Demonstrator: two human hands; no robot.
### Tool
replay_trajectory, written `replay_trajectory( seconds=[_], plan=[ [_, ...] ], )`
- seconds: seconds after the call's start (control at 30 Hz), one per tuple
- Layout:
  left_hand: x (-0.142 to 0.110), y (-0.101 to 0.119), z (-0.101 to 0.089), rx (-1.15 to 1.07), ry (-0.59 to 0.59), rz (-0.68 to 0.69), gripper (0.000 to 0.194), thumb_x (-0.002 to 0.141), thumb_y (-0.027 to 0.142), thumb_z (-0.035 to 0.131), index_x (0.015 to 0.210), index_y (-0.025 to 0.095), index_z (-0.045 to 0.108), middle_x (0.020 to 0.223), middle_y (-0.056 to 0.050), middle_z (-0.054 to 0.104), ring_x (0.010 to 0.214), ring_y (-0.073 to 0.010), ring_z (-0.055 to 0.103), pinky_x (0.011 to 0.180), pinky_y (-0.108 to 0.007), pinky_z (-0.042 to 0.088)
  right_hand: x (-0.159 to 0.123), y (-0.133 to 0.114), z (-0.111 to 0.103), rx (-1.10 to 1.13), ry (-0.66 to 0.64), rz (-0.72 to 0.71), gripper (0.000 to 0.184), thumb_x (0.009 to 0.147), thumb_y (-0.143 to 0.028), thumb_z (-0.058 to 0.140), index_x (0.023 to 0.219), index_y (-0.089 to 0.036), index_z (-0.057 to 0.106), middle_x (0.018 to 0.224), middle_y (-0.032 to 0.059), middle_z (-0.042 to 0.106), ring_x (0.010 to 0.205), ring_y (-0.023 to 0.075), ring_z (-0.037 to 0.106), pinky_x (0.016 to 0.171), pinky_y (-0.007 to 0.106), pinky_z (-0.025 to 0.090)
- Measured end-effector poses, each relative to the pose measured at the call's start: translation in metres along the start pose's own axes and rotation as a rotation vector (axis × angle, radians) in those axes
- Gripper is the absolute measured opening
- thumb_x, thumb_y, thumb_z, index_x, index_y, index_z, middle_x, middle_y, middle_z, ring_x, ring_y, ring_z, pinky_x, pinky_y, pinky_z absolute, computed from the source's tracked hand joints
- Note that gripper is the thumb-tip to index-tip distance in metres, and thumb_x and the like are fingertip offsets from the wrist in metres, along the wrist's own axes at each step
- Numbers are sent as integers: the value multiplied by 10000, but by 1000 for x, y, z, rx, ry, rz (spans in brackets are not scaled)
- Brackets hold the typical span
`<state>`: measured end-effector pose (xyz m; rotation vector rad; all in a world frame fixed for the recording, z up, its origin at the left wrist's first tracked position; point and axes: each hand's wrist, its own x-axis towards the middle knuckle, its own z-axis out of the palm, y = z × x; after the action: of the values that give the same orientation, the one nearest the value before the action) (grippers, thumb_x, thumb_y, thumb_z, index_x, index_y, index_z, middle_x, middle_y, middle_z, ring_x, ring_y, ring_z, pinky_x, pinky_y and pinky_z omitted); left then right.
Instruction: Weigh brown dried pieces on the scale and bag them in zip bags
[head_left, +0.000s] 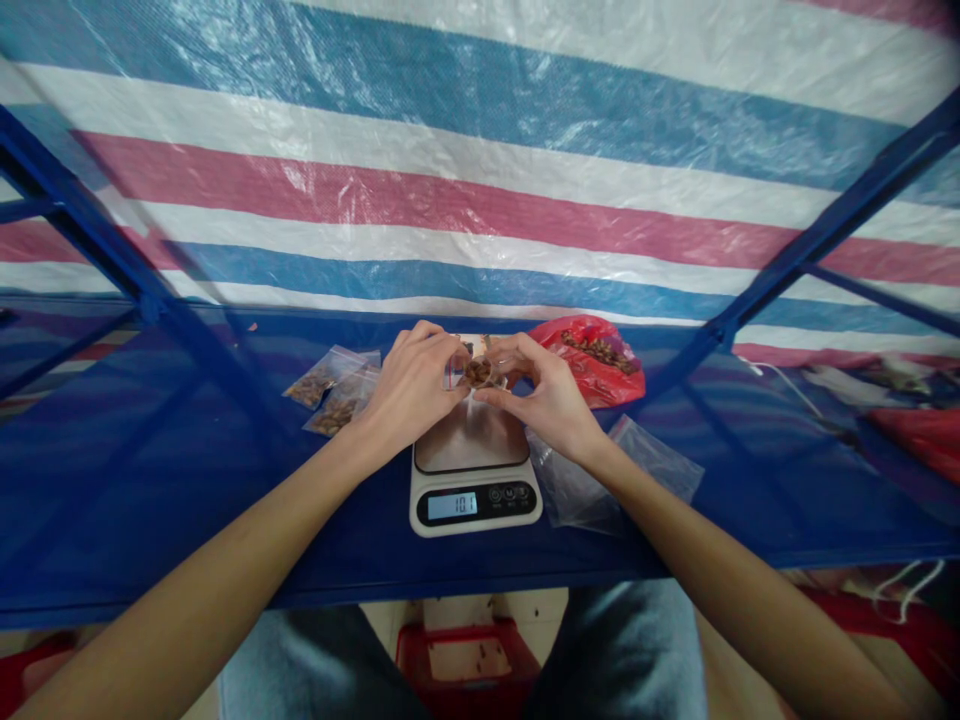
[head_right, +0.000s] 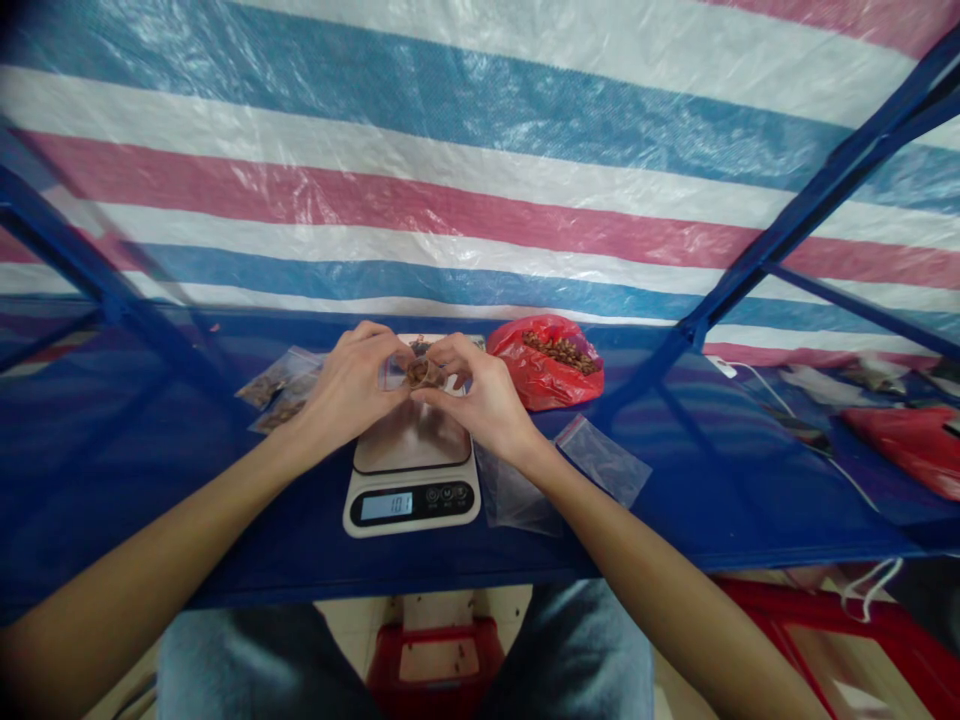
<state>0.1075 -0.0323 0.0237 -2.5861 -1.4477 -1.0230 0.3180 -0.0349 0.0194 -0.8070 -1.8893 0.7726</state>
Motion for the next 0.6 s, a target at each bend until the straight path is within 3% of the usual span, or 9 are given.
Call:
replay_trajectory(
  seconds=[0.2,0.37,0.47,0.6],
  plan=[
    [-1,9,-1,12,4,-36,173,836,216,722,1006,179,721,1015,-100,737,1055,-306,617,888,-446,524,0,-9,5,-280,15,-206,328,974,-288,764,1294,-245,712,1187,79,707,1111,256,682,956,435,586],
    [0,12,-2,-104,40,-118,225,812,208,708,1033,175,738,994,-87,742,1011,-291,632,864,-436,550,-3,-14,11,-404,-68,-281,452,1077,-225,552,1529,-235,543,1308,124,589,1240,269,614,1101,501,548],
    [-1,14,-1,-161,25,-139,263,792,177,698,1049,183,749,995,-75,740,992,-280,644,855,-425,555,-3,-16,10,-400,-79,-301,443,1068,-216,573,1507,-213,518,1298,129,589,1219,268,608,1073,487,562],
    [-1,16,0,-215,27,-149,194,782,184,714,973,193,744,948,-48,721,937,-252,648,821,-389,550,-3,-15,6,-340,-2,-341,317,1042,-217,635,1357,-241,611,1207,93,625,1112,252,626,960,435,594]
  ],
)
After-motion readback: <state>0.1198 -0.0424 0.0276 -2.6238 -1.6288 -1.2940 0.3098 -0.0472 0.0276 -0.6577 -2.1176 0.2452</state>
